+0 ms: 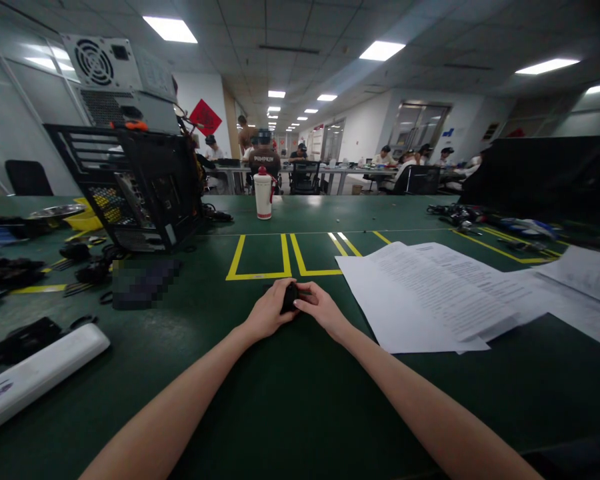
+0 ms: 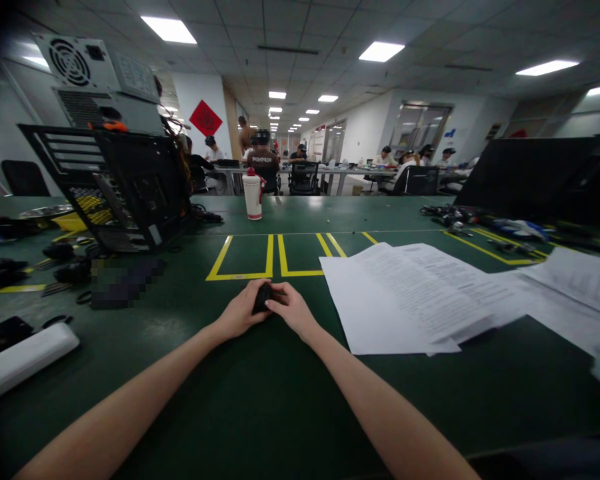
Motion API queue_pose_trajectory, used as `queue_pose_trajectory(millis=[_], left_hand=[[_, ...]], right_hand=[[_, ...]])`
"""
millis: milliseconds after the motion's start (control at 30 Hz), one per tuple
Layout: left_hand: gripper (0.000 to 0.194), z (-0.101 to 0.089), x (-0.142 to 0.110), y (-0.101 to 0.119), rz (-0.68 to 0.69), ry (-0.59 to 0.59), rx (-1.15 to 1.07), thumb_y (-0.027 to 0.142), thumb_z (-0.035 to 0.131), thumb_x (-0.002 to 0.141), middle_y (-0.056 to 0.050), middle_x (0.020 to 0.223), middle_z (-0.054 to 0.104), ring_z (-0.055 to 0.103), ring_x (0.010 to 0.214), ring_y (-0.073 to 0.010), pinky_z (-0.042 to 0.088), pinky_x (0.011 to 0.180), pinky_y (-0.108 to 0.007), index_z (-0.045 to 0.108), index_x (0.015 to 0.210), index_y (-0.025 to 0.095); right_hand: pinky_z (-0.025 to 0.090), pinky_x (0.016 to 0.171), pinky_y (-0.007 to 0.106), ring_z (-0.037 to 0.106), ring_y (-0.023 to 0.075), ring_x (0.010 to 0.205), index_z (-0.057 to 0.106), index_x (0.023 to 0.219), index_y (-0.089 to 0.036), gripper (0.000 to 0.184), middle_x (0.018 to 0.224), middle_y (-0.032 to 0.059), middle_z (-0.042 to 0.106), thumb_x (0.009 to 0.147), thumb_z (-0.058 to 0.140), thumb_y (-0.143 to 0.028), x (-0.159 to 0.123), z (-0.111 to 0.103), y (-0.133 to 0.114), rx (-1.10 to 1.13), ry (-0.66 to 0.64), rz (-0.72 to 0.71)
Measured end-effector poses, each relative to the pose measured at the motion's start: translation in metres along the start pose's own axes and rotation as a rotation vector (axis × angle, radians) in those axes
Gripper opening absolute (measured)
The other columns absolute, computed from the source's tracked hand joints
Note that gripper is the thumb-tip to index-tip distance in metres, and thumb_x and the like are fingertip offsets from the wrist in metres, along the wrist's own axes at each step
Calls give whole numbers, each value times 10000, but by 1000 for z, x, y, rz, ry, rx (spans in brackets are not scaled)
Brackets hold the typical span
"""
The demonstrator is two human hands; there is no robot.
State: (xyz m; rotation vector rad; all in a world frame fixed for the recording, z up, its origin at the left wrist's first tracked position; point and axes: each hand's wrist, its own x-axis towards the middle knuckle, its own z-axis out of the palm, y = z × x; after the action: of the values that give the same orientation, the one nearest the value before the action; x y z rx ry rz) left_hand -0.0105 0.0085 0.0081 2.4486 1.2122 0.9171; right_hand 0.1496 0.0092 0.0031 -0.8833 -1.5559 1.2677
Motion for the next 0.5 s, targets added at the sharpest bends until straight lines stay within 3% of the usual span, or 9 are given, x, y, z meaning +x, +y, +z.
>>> queue_pose_trajectory(millis=[233,367,500], left_hand=[[570,0,0,2,9,5,0,235,564,698,-62,1180,395,427,1084,-229,380,894,-401,269,1186,229],[576,-1,0,1,-9,-8,-6,244,565,701,-66,1188,391,429,1084,-233,388,884,-408,262,1191,232],[584,-1,0,1,-16,-13,-6,247,566,701,-70,1191,388,429,1081,-234,390,876,-416,254,1195,233]], right_hand=[[383,887,346,517,159,963,526,920,-218,221,976,3,552,704,554,-255,-4,2,-7,12,23,-37],[379,888,364,501,172,993,505,992,-226,291,1047,23,531,707,556,-261,-2,2,-7,-14,54,12],[379,888,377,486,183,1026,497,1012,-226,307,1079,31,519,710,552,-248,-3,0,-8,-3,1,50]])
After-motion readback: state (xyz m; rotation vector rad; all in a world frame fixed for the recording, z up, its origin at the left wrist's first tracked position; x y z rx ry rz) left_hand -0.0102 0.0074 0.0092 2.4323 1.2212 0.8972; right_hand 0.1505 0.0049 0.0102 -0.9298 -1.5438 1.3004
